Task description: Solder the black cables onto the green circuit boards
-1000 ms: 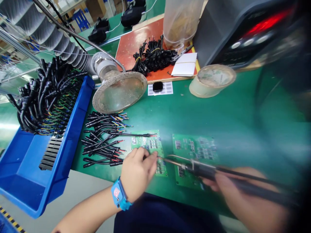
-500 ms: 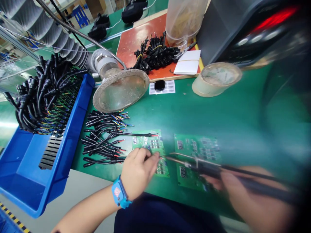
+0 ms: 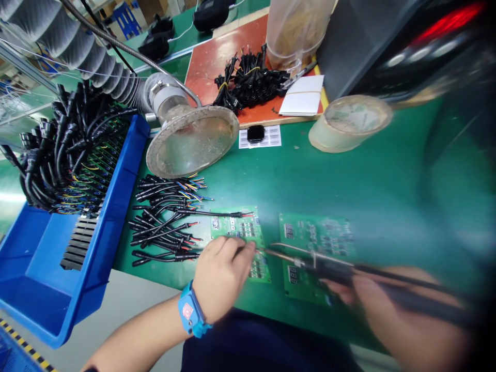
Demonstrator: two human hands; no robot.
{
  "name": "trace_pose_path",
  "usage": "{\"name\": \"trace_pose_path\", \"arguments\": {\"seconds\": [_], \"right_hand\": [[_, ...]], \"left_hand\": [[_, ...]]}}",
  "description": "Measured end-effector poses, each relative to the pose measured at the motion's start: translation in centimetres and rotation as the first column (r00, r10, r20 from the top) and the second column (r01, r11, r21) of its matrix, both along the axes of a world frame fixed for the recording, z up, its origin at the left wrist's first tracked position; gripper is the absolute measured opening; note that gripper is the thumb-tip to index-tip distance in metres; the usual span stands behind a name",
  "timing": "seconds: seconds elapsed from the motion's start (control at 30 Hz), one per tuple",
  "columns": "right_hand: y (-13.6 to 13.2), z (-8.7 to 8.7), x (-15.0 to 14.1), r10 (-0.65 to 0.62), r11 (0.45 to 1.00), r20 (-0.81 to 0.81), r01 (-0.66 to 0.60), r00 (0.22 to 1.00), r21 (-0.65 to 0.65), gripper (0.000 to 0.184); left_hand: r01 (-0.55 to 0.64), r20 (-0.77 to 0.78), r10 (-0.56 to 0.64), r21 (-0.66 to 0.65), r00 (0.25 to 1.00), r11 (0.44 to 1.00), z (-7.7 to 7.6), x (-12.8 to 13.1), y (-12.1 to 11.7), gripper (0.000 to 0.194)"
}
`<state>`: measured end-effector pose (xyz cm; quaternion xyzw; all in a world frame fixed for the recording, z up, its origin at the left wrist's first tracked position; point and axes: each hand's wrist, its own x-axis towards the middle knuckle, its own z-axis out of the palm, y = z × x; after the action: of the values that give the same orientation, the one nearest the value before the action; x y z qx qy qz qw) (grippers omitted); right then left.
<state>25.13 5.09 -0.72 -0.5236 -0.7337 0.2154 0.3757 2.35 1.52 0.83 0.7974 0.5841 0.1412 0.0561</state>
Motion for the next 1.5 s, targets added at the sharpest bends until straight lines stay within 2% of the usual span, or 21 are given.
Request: {"name": "trace_pose_path", "arguments": {"seconds": [0.1,0.27,0.47,0.73,0.97,1.13,1.27,1.4,1.5], "right_hand": [[-0.01,-0.01,0.04,0.008,0.999,-0.029,-0.009,1.0,-0.031,0.005],[0.11,-0.15,0.24,0.036,0.998,0.066,-0.039,0.997,0.039,0.007],[0.03,-0.09,0.63,0.117,0.99,0.086,-0.123,0.989,0.067,0.006],[0.02,0.11,0.39,0.035,0.999,-0.032,-0.035,0.999,0.026,0.007],[0.28,0.11,0.46,0.089,0.991,0.137,-0.102,0.987,0.09,0.014],[0.11,0.13,0.38,0.133,0.991,0.052,-0.133,0.99,0.009,0.01],[0.01,0.17,0.2,0.01,0.999,-0.024,-0.011,1.0,-0.048,0.009],[0.05,0.02,0.05,-0.06,0.985,-0.139,0.036,0.988,-0.17,0.012],[0.01,-0.04,-0.03,-0.114,0.976,-0.15,0.082,0.982,-0.201,0.009]], "left_hand": [[0.003,-0.038,-0.003,0.0,0.999,1.0,0.07,0.04,0.06,0.023],[0.02,-0.095,-0.023,-0.026,0.995,0.999,0.34,-0.03,0.21,0.021],[0.058,-0.137,-0.062,-0.033,0.989,0.998,0.44,-0.26,0.22,0.022],[0.086,-0.18,-0.091,-0.036,0.979,0.996,0.87,-0.23,0.6,0.022],[0.103,-0.181,-0.106,-0.029,0.978,0.994,0.83,-0.28,0.63,0.021],[0.106,-0.181,-0.105,-0.004,0.978,0.994,0.86,-0.25,0.69,0.02],[0.096,-0.163,-0.096,-0.004,0.982,0.995,0.84,-0.25,0.74,0.019],[0.091,-0.162,-0.091,-0.007,0.983,0.996,0.82,-0.27,0.71,0.018],[0.094,-0.165,-0.093,-0.002,0.982,0.996,0.86,-0.27,0.7,0.019]]}}
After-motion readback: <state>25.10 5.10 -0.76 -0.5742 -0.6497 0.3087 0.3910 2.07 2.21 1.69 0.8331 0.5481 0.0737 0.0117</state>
